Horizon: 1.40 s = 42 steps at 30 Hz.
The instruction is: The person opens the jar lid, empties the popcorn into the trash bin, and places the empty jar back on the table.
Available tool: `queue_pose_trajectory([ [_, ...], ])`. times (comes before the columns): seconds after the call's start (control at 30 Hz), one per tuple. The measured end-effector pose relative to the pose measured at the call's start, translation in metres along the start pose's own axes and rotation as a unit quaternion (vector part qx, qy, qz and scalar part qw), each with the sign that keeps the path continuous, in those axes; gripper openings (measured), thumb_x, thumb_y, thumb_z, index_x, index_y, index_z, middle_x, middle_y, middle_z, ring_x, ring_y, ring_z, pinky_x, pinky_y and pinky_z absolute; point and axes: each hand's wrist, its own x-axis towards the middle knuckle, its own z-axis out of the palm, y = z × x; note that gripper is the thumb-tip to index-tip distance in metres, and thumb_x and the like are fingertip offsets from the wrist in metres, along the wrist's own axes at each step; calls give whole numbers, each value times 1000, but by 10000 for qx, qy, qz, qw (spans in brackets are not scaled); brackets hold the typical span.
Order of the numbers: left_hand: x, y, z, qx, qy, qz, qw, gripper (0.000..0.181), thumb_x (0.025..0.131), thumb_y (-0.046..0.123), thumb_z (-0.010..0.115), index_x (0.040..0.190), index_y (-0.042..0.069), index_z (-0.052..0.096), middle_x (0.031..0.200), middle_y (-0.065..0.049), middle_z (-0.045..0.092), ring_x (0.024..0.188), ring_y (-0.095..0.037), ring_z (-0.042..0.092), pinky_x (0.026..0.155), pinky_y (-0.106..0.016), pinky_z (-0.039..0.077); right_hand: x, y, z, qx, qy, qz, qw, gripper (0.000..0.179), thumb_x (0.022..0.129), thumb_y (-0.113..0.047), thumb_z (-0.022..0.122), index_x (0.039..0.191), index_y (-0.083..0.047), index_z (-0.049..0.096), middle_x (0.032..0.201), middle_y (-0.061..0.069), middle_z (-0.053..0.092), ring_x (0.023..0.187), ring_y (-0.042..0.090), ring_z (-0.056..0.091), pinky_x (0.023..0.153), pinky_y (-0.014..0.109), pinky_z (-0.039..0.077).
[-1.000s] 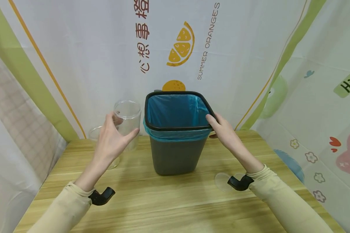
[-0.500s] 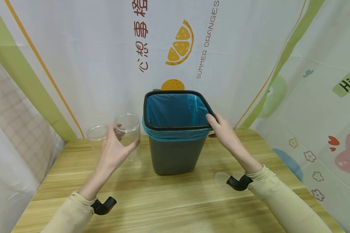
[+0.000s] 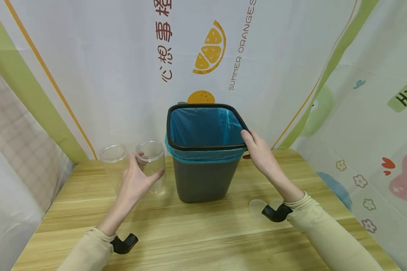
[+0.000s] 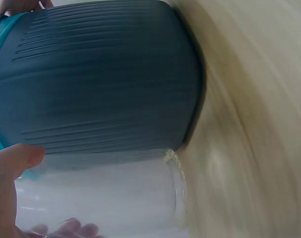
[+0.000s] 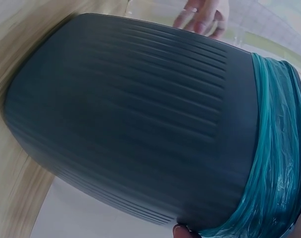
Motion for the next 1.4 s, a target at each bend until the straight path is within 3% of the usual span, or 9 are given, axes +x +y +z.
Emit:
queue_pose_trajectory([
  [0.23, -2, -3, 3, 41, -167, -228, 9996, 81, 84, 38, 83, 140, 2, 36, 140, -24, 58, 133, -46, 54, 104, -61, 47, -3, 1, 0, 33, 47, 5, 10000, 82, 104, -68, 26, 163, -12, 25, 168, 13, 32, 151, 35, 39, 97, 52, 58],
  [0.47, -4, -7, 6, 29, -255, -244, 9994, 83, 85, 39, 83, 142, 1, 36, 146, -26, 55, 137, -45, 53, 106, -61, 46, -8, 5, -4, 121, 3, -164, 9998, 80, 106, -65, 24, 165, -11, 20, 171, 11, 23, 156, 34, 31, 97, 53, 58],
  [0.7, -4, -10, 10, 186, -221, -132, 9995, 77, 84, 38, 83, 136, 1, 40, 144, -26, 56, 127, -45, 58, 98, -59, 49, -13, 8, -11, 252, -68, -462, 9986, 72, 109, -56, 27, 161, -6, 29, 161, 20, 38, 140, 41, 48, 95, 54, 59],
  [0.93, -6, -14, 10, 184, -296, -131, 9993, 85, 84, 38, 83, 143, -1, 36, 143, -28, 56, 131, -46, 56, 101, -61, 48, -24, 17, -10, -56, -105, -759, 9970, 60, 111, -49, 31, 161, -16, 31, 151, 19, 51, 125, 39, 63, 97, 53, 58],
  [1.4, -9, -23, 8, 185, -459, -90, 9987, 91, 86, 41, 82, 148, -2, 30, 144, -30, 55, 133, -48, 53, 103, -64, 46, -46, 33, 0, -651, 452, -1333, 9879, 54, 111, -38, 43, 162, -24, 31, 141, 14, 61, 121, 31, 66, 98, 52, 57],
])
